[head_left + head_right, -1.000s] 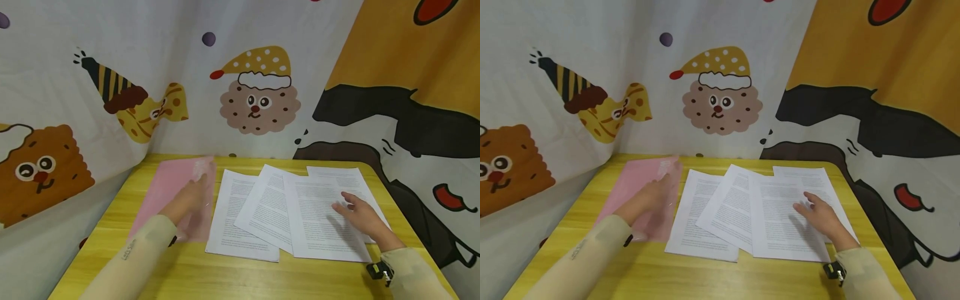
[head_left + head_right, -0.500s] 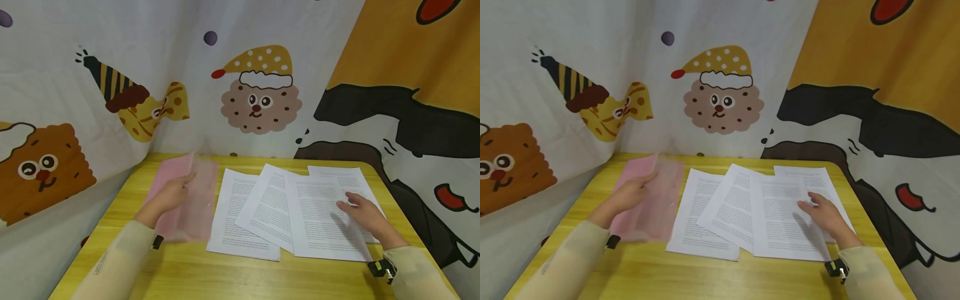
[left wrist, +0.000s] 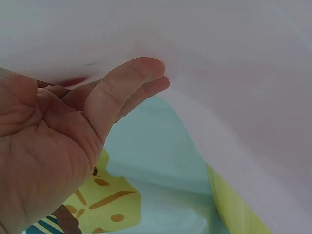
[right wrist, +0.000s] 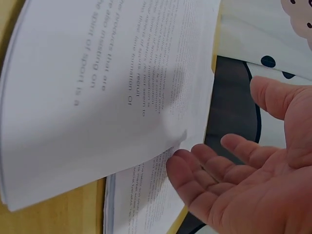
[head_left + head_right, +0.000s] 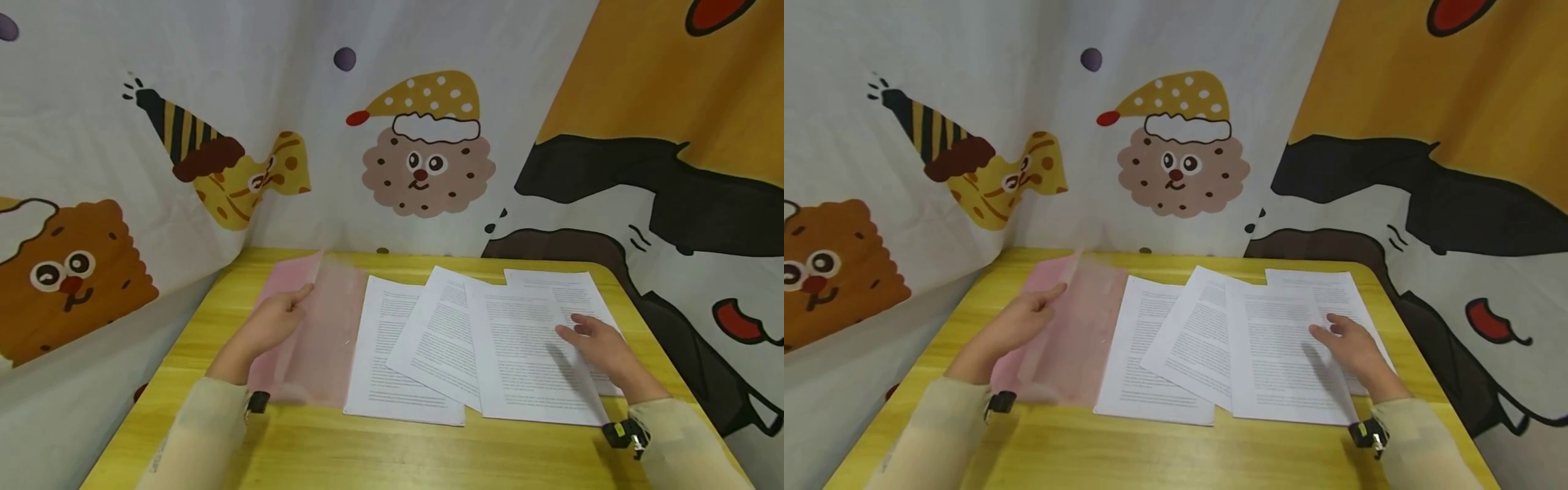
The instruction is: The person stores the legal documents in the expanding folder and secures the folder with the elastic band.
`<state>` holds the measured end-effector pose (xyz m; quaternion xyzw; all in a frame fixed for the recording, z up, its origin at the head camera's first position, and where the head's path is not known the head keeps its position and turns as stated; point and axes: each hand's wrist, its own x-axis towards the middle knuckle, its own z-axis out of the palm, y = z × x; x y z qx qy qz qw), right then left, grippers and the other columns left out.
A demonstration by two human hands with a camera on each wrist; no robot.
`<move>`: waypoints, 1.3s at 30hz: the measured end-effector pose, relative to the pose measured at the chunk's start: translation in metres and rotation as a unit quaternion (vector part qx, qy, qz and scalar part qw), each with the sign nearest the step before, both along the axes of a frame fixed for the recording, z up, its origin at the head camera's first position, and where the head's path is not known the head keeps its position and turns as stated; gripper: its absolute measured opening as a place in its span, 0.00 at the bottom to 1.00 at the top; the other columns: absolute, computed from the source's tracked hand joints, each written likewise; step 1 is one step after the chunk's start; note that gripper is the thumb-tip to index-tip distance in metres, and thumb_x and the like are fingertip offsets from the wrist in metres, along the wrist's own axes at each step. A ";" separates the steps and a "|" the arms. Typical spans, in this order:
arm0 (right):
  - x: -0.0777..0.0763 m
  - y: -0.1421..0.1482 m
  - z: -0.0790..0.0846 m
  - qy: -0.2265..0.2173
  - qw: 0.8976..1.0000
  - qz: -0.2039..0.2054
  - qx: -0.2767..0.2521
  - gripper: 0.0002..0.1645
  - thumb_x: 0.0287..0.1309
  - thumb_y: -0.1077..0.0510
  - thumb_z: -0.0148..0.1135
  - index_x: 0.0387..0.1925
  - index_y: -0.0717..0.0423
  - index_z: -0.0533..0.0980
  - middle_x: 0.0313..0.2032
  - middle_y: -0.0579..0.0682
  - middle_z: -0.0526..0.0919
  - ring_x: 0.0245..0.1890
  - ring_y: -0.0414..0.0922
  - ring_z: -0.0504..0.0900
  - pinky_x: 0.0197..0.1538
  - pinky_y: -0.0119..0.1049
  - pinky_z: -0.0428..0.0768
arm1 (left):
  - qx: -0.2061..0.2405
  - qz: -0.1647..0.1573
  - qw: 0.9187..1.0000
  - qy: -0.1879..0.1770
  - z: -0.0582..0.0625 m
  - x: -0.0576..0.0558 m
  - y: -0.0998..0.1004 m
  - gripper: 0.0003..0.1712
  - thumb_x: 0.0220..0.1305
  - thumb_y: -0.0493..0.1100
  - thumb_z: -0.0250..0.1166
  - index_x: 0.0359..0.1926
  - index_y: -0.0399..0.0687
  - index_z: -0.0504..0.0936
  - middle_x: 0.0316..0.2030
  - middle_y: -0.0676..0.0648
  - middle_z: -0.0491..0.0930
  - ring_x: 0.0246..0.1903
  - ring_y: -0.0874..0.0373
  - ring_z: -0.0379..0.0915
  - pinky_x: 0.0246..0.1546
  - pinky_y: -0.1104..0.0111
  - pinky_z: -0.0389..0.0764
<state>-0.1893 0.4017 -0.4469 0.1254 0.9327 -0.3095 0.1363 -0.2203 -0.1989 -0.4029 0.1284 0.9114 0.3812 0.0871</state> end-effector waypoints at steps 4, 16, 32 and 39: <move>-0.003 0.002 0.002 -0.008 1.000 -0.018 -0.007 0.62 0.76 0.26 0.48 0.82 0.74 0.47 0.76 0.82 0.56 0.72 0.74 0.65 0.72 0.70 0.69 | 0.005 -0.009 1.000 0.002 -0.004 0.002 0.003 0.33 0.79 0.37 0.45 0.81 0.39 0.61 0.81 0.37 0.59 0.20 0.57 0.54 0.19 0.68 0.60; -0.013 0.016 -0.004 -0.062 0.982 -0.089 -0.156 0.60 0.75 0.27 0.50 0.82 0.71 0.52 0.73 0.72 0.67 0.60 0.56 0.76 0.53 0.39 0.80 | -0.002 -0.014 1.000 -0.001 -0.006 0.004 0.009 0.33 0.78 0.36 0.46 0.82 0.39 0.60 0.80 0.32 0.61 0.17 0.61 0.48 0.22 0.67 0.64; -0.011 0.001 -0.011 -0.011 0.991 0.032 -0.132 0.66 0.70 0.45 0.70 0.87 0.55 0.35 0.73 0.77 0.67 0.51 0.53 0.86 0.50 0.43 0.87 | 0.004 -0.003 1.000 0.020 -0.002 0.007 -0.003 0.34 0.77 0.36 0.47 0.82 0.43 0.62 0.41 0.35 0.85 0.14 0.63 0.45 0.16 0.70 0.58; -0.003 0.004 -0.006 0.033 0.991 0.123 -0.028 0.61 0.70 0.48 0.69 0.87 0.43 0.38 0.83 0.73 0.43 0.74 0.79 0.63 0.68 0.72 0.71 | 0.008 -0.025 0.999 0.033 0.007 0.003 -0.007 0.33 0.77 0.35 0.48 0.80 0.38 0.63 0.73 0.33 0.74 0.15 0.64 0.45 0.18 0.70 0.58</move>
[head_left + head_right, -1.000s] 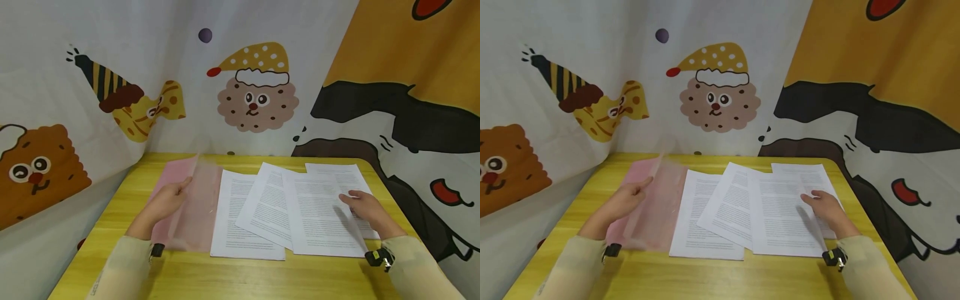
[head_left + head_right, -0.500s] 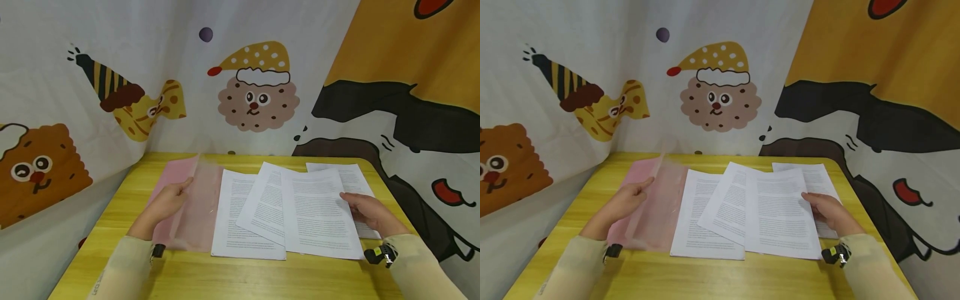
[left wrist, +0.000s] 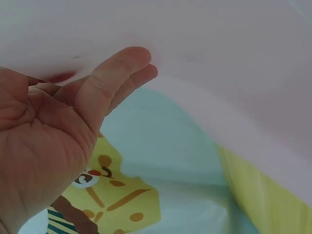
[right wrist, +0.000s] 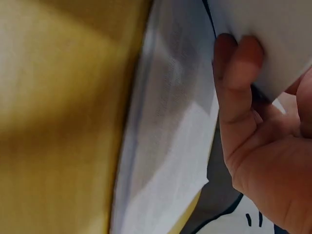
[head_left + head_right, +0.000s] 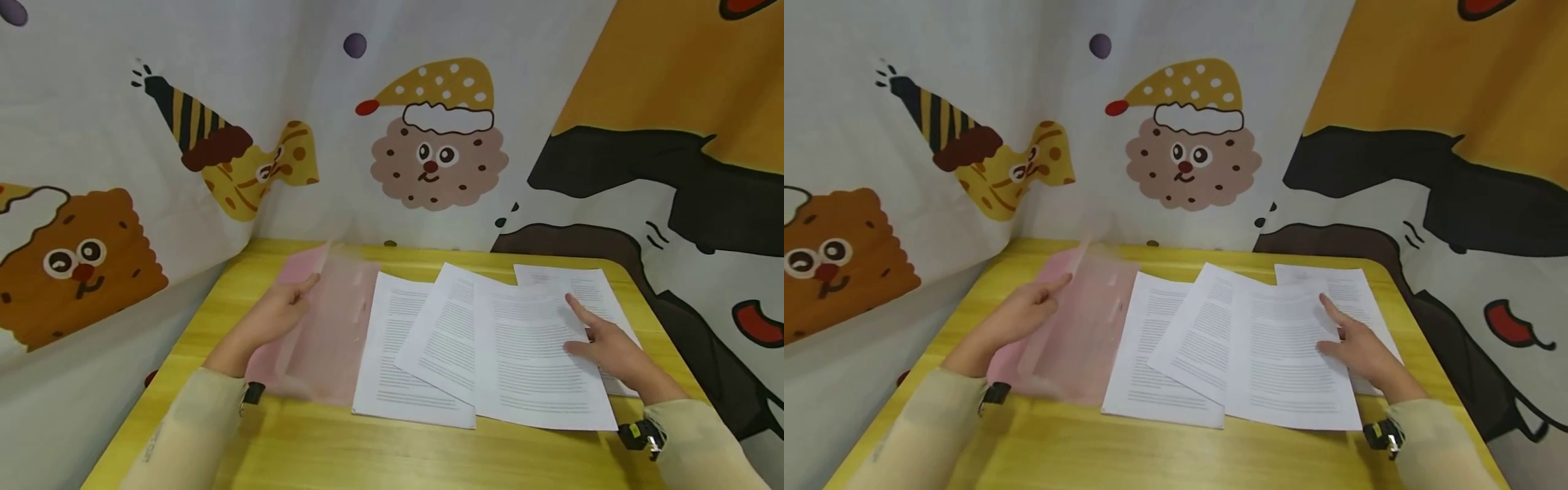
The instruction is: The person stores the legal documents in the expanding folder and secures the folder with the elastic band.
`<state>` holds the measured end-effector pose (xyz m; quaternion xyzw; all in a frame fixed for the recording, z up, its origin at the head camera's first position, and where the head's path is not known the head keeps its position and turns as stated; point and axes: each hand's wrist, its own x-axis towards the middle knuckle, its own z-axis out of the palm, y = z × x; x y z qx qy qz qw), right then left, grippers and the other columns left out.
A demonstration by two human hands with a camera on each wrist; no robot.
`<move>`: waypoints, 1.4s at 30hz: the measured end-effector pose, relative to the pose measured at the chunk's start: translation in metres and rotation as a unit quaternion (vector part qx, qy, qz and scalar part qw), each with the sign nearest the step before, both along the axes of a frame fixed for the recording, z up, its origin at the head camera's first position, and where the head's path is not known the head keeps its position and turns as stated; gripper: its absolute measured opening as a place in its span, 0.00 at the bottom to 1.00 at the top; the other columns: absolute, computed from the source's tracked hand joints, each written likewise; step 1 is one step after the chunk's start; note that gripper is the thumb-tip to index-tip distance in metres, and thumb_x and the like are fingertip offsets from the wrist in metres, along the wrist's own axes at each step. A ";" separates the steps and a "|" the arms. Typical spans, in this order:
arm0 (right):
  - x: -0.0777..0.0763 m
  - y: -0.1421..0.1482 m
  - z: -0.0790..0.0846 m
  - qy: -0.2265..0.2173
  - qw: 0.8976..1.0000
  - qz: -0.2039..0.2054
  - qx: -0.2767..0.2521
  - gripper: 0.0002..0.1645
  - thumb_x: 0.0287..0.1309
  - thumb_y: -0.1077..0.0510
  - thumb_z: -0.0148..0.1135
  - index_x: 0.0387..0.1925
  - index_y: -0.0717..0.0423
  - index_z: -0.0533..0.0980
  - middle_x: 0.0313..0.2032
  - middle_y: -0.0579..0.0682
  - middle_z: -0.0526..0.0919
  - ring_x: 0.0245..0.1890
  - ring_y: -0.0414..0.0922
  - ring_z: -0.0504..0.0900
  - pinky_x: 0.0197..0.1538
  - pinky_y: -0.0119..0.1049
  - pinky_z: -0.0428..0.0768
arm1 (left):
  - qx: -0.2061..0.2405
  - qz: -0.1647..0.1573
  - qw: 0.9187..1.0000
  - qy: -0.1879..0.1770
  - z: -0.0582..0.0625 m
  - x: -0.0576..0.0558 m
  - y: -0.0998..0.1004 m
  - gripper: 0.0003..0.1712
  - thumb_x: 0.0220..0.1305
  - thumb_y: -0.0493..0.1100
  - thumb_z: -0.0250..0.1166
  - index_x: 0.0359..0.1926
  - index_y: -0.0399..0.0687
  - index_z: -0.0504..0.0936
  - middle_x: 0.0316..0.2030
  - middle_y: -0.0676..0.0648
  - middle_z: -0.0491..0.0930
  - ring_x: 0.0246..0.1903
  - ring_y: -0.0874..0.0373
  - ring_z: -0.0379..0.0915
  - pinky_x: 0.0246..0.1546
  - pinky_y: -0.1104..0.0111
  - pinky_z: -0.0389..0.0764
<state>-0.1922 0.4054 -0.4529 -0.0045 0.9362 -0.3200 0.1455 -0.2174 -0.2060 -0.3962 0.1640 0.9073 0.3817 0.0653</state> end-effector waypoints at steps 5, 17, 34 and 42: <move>0.003 0.003 0.007 -0.017 1.000 0.000 0.010 0.36 0.74 0.46 0.64 0.77 0.53 0.72 0.78 0.70 0.65 0.66 0.63 0.74 0.61 0.57 0.78 | -0.002 0.001 1.000 -0.010 0.007 0.001 -0.001 0.32 0.78 0.35 0.48 0.80 0.39 0.63 0.78 0.35 0.66 0.14 0.64 0.45 0.16 0.70 0.58; 0.014 -0.008 0.046 -0.015 0.972 -0.062 -0.225 0.34 0.79 0.48 0.60 0.78 0.55 0.69 0.49 0.36 0.89 0.39 0.46 0.93 0.39 0.41 0.90 | -0.018 -0.003 1.000 0.000 0.019 0.003 0.004 0.32 0.79 0.36 0.48 0.80 0.38 0.62 0.81 0.39 0.61 0.16 0.63 0.46 0.22 0.68 0.64; -0.006 -0.097 0.050 -0.045 0.903 -0.029 -0.427 0.25 0.76 0.55 0.63 0.71 0.48 0.80 0.52 0.38 0.91 0.44 0.43 0.93 0.42 0.38 0.91 | -0.022 -0.002 1.000 0.002 0.015 0.004 0.003 0.32 0.79 0.35 0.48 0.80 0.36 0.62 0.81 0.37 0.61 0.20 0.58 0.52 0.28 0.65 0.67; -0.017 -0.148 0.055 -0.063 0.924 -0.010 -0.378 0.31 0.74 0.51 0.66 0.74 0.53 0.76 0.56 0.40 0.87 0.45 0.44 0.92 0.45 0.40 0.91 | -0.017 -0.002 1.000 0.005 0.015 0.005 0.004 0.32 0.78 0.34 0.48 0.80 0.36 0.62 0.81 0.36 0.61 0.19 0.59 0.51 0.26 0.66 0.66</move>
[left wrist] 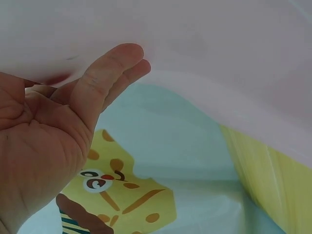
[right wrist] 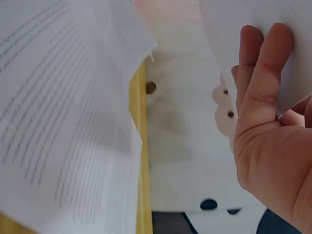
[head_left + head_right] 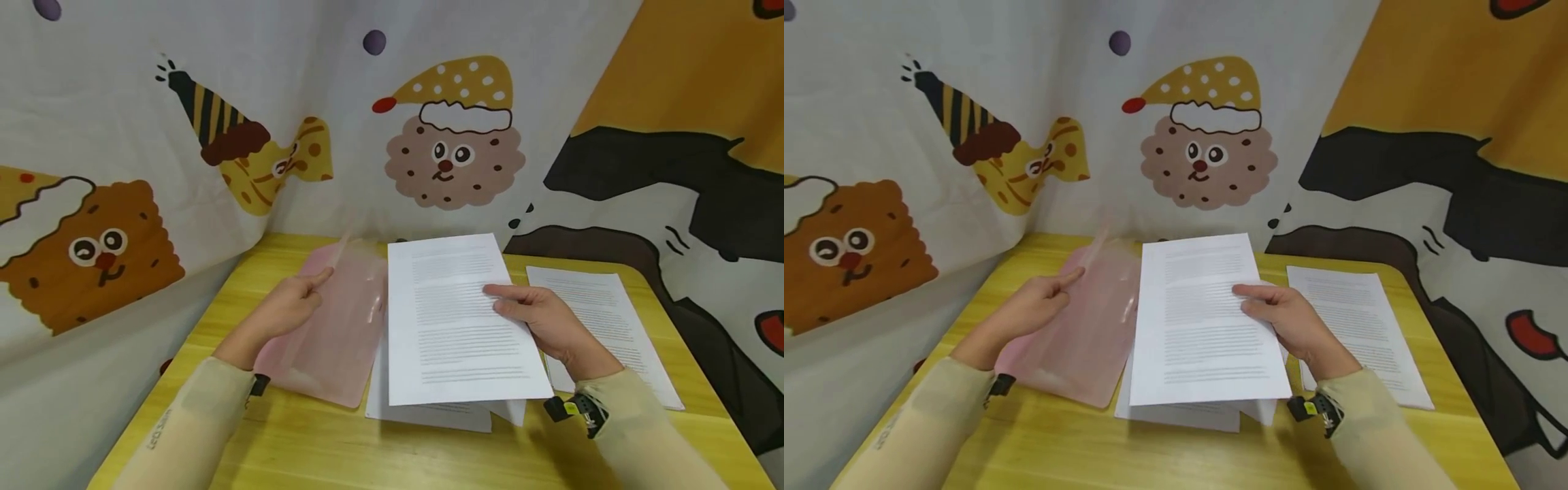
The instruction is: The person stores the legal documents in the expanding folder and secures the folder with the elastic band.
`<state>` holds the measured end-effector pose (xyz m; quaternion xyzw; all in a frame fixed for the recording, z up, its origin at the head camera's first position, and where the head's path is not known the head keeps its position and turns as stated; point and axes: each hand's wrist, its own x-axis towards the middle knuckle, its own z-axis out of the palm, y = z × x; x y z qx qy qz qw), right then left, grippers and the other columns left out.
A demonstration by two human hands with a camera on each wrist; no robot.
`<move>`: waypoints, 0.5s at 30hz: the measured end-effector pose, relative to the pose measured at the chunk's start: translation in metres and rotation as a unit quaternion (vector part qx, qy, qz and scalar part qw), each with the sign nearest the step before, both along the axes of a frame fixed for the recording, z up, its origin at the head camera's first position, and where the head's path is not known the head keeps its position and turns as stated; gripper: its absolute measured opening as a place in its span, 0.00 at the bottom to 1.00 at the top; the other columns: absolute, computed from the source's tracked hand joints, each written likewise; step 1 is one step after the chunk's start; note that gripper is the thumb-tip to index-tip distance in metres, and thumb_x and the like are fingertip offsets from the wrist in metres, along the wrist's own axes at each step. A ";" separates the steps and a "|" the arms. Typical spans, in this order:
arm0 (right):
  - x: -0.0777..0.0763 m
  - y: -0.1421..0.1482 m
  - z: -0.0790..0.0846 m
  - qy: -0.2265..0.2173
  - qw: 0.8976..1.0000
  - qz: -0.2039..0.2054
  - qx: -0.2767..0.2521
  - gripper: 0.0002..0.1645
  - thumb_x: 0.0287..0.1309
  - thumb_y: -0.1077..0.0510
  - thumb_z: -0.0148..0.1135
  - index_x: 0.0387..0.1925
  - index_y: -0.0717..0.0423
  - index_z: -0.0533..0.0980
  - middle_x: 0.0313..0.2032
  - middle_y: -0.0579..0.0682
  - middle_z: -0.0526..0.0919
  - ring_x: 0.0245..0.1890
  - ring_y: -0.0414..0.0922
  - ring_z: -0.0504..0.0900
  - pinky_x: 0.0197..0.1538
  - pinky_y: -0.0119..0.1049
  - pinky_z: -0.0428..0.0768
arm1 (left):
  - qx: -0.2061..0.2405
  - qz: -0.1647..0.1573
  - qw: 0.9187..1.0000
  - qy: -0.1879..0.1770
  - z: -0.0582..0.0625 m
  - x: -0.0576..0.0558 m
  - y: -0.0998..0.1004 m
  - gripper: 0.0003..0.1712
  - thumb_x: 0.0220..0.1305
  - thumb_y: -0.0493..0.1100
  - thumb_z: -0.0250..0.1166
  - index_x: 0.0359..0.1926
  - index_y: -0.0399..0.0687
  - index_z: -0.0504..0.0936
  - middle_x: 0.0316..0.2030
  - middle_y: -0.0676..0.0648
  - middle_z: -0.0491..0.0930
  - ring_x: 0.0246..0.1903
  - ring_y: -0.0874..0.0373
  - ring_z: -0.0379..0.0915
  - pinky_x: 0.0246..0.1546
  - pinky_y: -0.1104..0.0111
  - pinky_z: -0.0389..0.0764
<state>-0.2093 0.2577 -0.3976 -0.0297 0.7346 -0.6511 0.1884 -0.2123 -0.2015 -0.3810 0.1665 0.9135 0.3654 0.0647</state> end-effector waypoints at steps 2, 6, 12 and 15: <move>-0.001 -0.007 -0.002 -0.006 1.000 0.003 0.003 0.31 0.73 0.51 0.67 0.73 0.54 0.77 0.56 0.42 0.86 0.45 0.44 0.91 0.45 0.39 0.90 | -0.001 0.002 1.000 0.000 0.000 0.000 0.000 0.32 0.78 0.35 0.48 0.81 0.37 0.62 0.81 0.37 0.61 0.17 0.60 0.50 0.24 0.66 0.65; -0.002 -0.015 -0.007 -0.022 1.000 0.005 -0.003 0.30 0.74 0.54 0.67 0.72 0.56 0.77 0.54 0.42 0.88 0.44 0.44 0.92 0.45 0.39 0.90 | -0.007 0.004 1.000 0.008 0.001 -0.001 0.000 0.32 0.79 0.35 0.48 0.81 0.38 0.63 0.81 0.38 0.62 0.16 0.61 0.48 0.25 0.66 0.66; -0.003 -0.028 -0.011 -0.015 1.000 0.010 0.014 0.30 0.74 0.56 0.66 0.72 0.59 0.76 0.58 0.49 0.86 0.45 0.45 0.91 0.47 0.40 0.90 | -0.005 0.003 1.000 0.010 0.001 -0.001 -0.001 0.32 0.79 0.35 0.48 0.80 0.37 0.63 0.81 0.38 0.62 0.17 0.60 0.49 0.27 0.64 0.67; -0.008 -0.038 -0.012 -0.012 0.999 0.020 0.026 0.30 0.74 0.56 0.66 0.72 0.59 0.76 0.62 0.56 0.84 0.47 0.46 0.90 0.48 0.41 0.90 | -0.004 0.002 1.000 0.010 0.001 -0.001 -0.002 0.32 0.79 0.35 0.48 0.80 0.36 0.63 0.81 0.37 0.62 0.16 0.61 0.48 0.27 0.65 0.67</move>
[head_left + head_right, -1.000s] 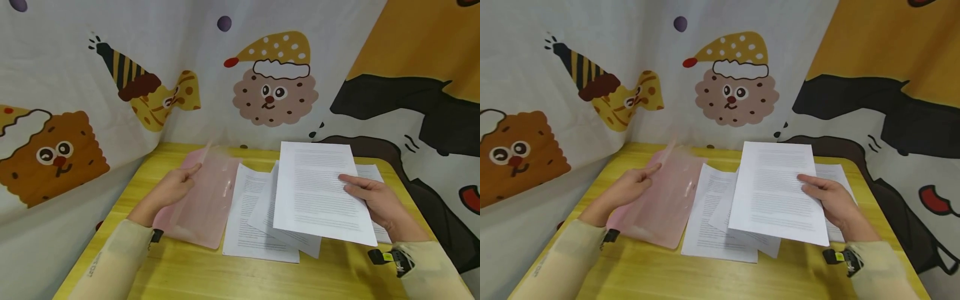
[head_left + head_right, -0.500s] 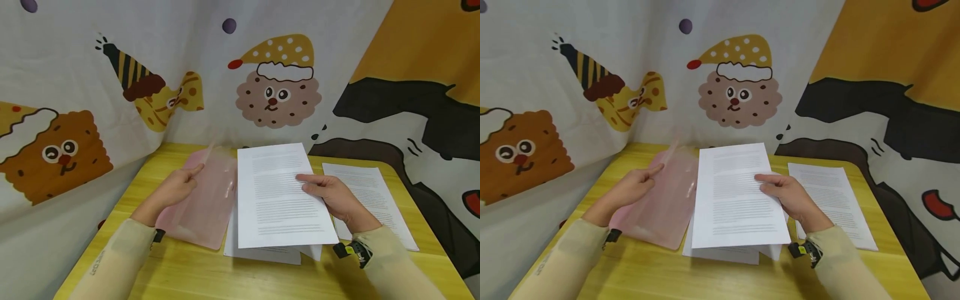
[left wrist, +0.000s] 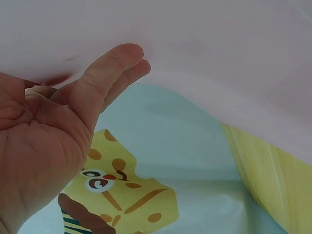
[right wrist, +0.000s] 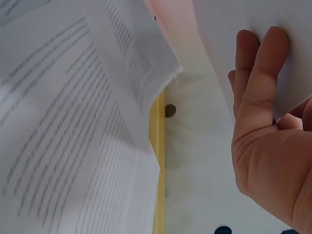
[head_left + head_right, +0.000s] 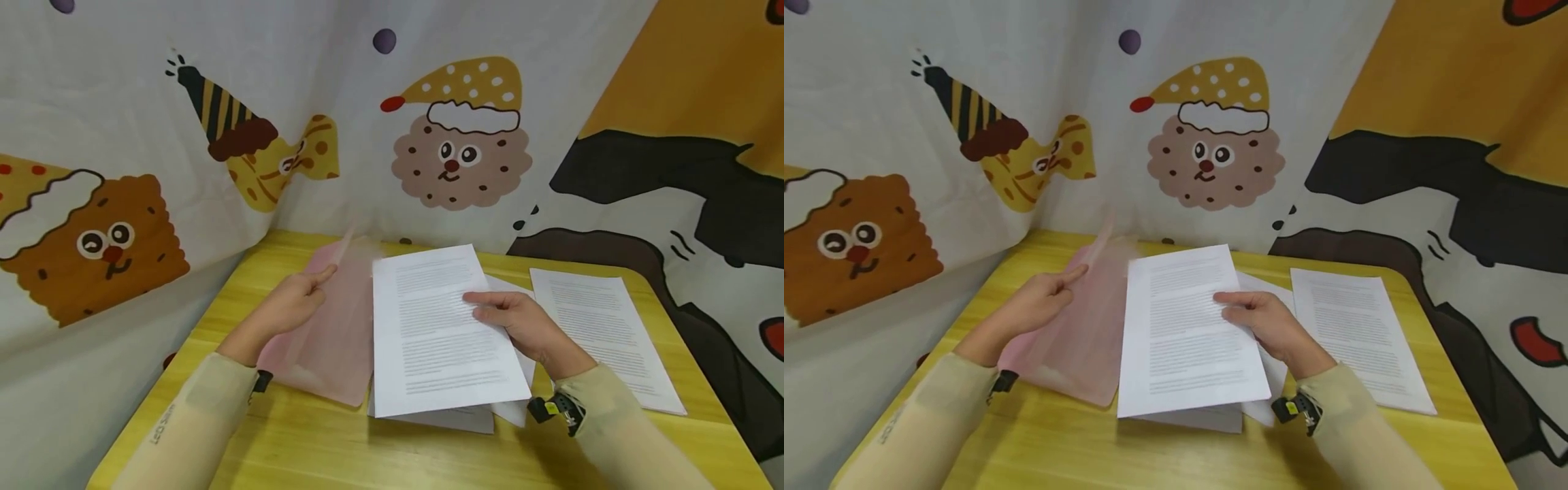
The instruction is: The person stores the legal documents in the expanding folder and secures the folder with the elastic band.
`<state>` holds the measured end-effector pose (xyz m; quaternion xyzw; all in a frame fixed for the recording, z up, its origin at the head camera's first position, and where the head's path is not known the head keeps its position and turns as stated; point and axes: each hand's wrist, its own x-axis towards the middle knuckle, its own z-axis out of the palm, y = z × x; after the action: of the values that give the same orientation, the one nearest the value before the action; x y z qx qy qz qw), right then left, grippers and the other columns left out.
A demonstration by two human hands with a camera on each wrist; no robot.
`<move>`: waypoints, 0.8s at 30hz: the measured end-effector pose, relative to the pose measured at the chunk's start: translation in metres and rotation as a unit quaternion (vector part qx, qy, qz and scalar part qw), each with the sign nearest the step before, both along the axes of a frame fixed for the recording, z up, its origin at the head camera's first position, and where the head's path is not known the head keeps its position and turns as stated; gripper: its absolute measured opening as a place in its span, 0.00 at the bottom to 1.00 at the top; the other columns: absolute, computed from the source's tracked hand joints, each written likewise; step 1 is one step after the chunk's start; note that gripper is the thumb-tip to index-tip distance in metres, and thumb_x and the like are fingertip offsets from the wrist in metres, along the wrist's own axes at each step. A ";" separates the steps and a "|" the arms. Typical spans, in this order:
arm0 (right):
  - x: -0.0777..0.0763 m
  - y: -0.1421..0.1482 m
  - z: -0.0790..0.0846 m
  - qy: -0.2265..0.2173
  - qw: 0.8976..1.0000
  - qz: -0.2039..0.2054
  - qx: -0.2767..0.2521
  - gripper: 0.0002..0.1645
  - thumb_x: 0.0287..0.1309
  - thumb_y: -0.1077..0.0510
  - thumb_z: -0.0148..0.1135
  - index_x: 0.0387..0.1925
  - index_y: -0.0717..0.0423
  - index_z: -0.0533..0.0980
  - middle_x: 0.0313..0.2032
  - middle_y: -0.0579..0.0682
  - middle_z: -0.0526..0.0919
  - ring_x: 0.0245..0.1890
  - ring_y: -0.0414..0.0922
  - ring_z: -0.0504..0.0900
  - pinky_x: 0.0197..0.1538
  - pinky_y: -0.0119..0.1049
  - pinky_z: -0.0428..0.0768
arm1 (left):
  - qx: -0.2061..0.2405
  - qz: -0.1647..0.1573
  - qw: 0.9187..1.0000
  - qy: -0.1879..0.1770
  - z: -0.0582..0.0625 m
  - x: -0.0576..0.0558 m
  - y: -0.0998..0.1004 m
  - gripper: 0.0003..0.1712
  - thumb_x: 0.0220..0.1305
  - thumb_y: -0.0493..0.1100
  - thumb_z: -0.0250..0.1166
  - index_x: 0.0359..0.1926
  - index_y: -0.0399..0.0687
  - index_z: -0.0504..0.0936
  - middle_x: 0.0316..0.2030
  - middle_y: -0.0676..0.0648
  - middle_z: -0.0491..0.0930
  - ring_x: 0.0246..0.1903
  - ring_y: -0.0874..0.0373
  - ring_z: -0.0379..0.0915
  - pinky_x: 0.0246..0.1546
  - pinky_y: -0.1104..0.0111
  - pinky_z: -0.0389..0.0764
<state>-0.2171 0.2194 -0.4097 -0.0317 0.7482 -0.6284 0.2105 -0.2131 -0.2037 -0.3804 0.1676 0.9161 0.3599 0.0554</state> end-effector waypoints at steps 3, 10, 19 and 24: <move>-0.007 -0.013 -0.004 0.005 1.000 0.009 -0.002 0.30 0.74 0.56 0.65 0.73 0.60 0.75 0.67 0.61 0.81 0.47 0.44 0.90 0.48 0.40 0.90 | -0.011 -0.002 1.000 0.010 0.000 0.000 -0.001 0.31 0.79 0.36 0.48 0.80 0.36 0.63 0.80 0.37 0.63 0.19 0.60 0.51 0.28 0.64 0.67; -0.018 -0.044 -0.011 0.046 0.998 -0.029 -0.011 0.29 0.76 0.58 0.63 0.74 0.60 0.74 0.76 0.60 0.72 0.60 0.42 0.82 0.51 0.29 0.86 | -0.030 0.000 0.999 0.030 0.004 -0.005 0.008 0.31 0.80 0.37 0.49 0.80 0.40 0.64 0.78 0.36 0.67 0.36 0.48 0.76 0.38 0.59 0.77; -0.010 -0.082 -0.026 0.046 0.996 -0.080 -0.012 0.27 0.76 0.59 0.62 0.73 0.56 0.76 0.80 0.52 0.67 0.77 0.51 0.68 0.56 0.24 0.79 | -0.006 0.018 1.000 -0.007 0.004 -0.004 0.010 0.32 0.79 0.37 0.48 0.81 0.42 0.62 0.79 0.38 0.66 0.16 0.59 0.49 0.18 0.70 0.61; -0.005 -0.100 -0.036 0.047 0.994 -0.102 -0.006 0.26 0.75 0.59 0.63 0.71 0.55 0.78 0.78 0.51 0.71 0.80 0.48 0.65 0.70 0.35 0.74 | -0.006 0.020 1.000 -0.011 0.003 0.000 0.007 0.32 0.79 0.37 0.49 0.81 0.40 0.63 0.81 0.42 0.62 0.18 0.58 0.51 0.20 0.70 0.62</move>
<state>-0.2224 0.1194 -0.4458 0.0141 0.7527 -0.6490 0.1096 -0.2129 -0.1964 -0.3776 0.1445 0.9209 0.3572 0.0593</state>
